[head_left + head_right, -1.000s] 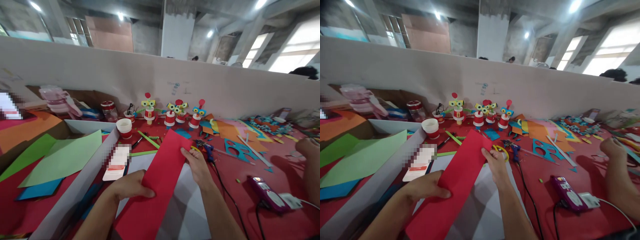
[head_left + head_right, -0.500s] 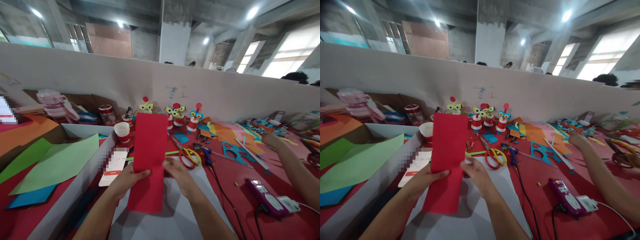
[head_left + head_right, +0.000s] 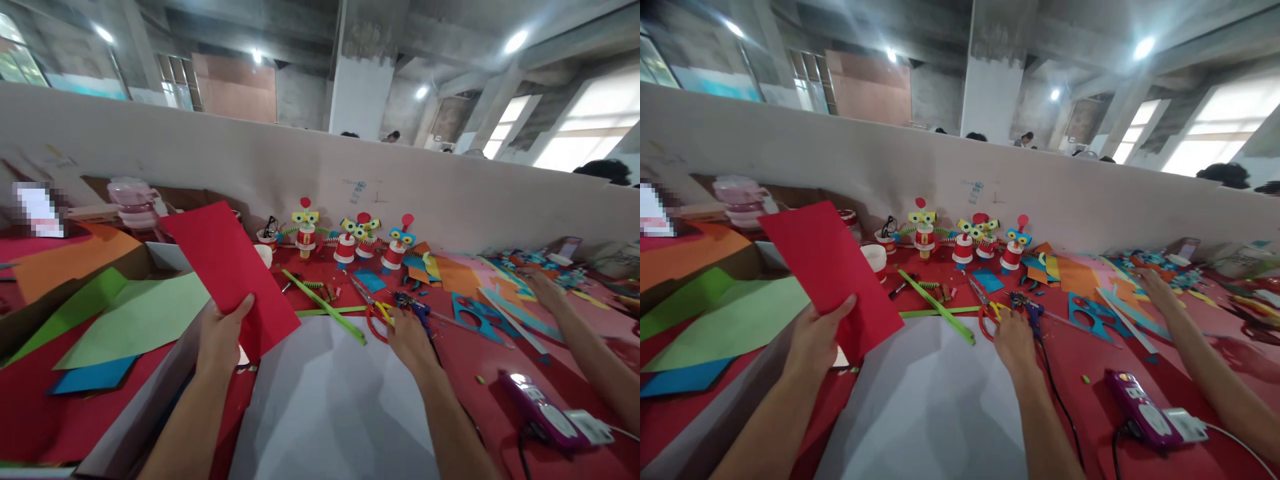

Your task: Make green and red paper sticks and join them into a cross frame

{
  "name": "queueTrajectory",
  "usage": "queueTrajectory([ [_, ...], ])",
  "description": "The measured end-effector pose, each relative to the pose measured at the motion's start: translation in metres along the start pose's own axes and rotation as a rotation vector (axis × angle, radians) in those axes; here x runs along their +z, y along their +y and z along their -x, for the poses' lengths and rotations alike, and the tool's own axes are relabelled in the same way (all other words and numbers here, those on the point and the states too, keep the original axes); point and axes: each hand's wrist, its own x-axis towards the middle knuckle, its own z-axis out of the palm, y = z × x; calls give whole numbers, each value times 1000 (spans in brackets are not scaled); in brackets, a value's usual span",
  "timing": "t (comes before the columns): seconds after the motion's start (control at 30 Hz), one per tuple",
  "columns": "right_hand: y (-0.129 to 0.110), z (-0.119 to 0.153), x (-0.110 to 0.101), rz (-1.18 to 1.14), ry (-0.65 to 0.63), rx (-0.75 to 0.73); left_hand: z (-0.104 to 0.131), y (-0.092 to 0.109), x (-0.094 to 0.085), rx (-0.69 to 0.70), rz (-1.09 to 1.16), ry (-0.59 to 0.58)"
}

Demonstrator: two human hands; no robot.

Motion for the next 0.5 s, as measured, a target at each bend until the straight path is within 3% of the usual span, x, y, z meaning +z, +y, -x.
queueTrajectory([
  [0.13, 12, -10, -6, 232, -34, 29, -4, -1, -4, -50, 27, -79],
  [0.33, -9, -17, -13, 391, -112, -22, -5, -5, -8, -223, 1, -261],
  [0.5, -20, -28, -29, 407, -80, 5, -6, -7, -10, -203, -1, -335],
])
